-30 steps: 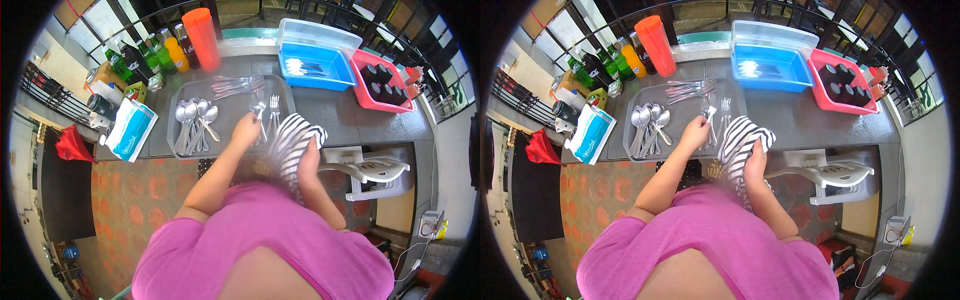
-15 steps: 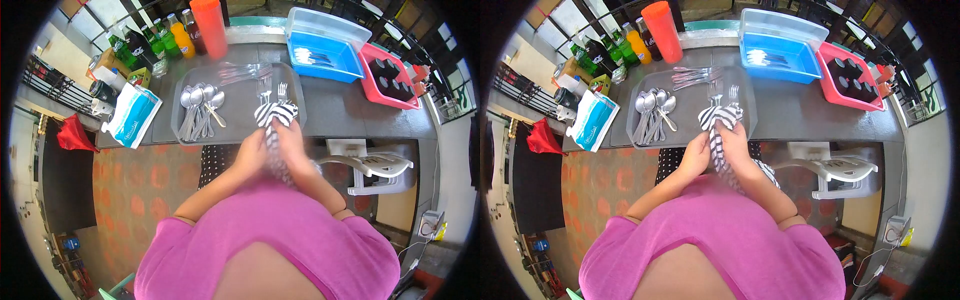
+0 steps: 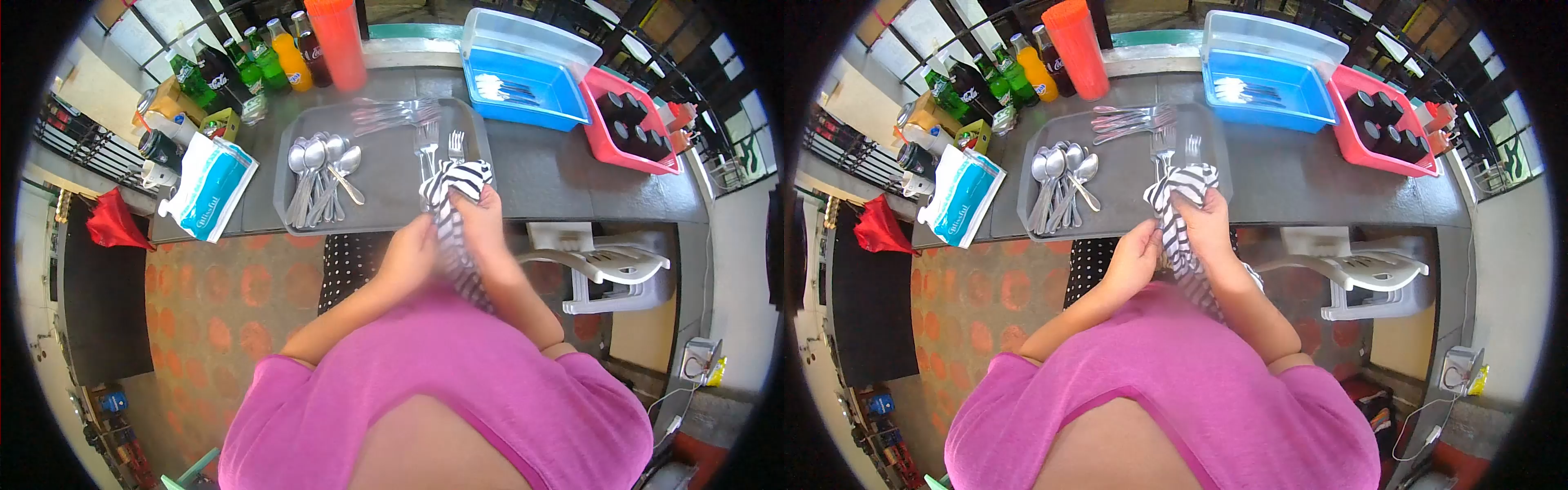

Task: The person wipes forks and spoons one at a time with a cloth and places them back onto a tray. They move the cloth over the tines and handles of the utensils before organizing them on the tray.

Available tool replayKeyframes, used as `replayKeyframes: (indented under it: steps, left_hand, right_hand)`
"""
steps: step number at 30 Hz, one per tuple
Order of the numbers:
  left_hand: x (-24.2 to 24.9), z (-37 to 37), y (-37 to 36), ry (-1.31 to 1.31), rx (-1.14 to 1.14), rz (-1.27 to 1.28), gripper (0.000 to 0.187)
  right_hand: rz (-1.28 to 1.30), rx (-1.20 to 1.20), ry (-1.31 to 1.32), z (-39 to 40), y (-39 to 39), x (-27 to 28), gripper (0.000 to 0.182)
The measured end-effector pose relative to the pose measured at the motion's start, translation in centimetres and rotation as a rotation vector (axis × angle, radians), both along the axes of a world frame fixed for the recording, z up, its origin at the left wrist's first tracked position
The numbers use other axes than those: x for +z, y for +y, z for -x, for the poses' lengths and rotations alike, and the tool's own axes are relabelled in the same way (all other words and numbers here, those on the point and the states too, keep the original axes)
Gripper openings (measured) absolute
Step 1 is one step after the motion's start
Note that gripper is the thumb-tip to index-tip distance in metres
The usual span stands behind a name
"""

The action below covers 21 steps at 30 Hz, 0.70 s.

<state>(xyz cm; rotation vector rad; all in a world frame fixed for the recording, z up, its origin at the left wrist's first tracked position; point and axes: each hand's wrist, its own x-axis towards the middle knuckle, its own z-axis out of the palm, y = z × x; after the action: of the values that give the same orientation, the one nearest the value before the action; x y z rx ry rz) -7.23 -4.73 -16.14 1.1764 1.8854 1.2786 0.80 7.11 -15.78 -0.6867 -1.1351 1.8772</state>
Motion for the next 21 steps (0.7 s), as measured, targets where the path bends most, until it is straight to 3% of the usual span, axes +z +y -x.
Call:
replayKeyframes:
  steps: [6,15,17,19,21]
  left_hand:
    - [0.8,0.4,0.2,0.037,-0.074,-0.019,0.018]
    - [1.4,-0.3,-0.3,-0.030,-0.121,0.008,0.019]
    - [1.3,-0.4,-0.3,0.006,-0.109,-0.038,0.019]
    - [0.9,-0.4,-0.4,-0.117,-0.118,-0.001,0.018]
    - [-0.6,-0.1,0.0,-0.238,-0.079,-0.026,0.017]
  right_hand:
    - [-0.386,-0.126,-0.142,-0.3,1.5,0.9,0.010]
    - [-0.621,-0.425,-0.260,-0.5,2.2,-1.7,0.011]
    - [-0.372,-0.500,-0.135,-0.4,1.9,-1.8,0.013]
    - [-0.301,-0.528,-0.288,-0.6,2.0,-1.9,0.022]
    - [0.106,-0.472,-0.219,-0.5,2.4,-2.4,0.035]
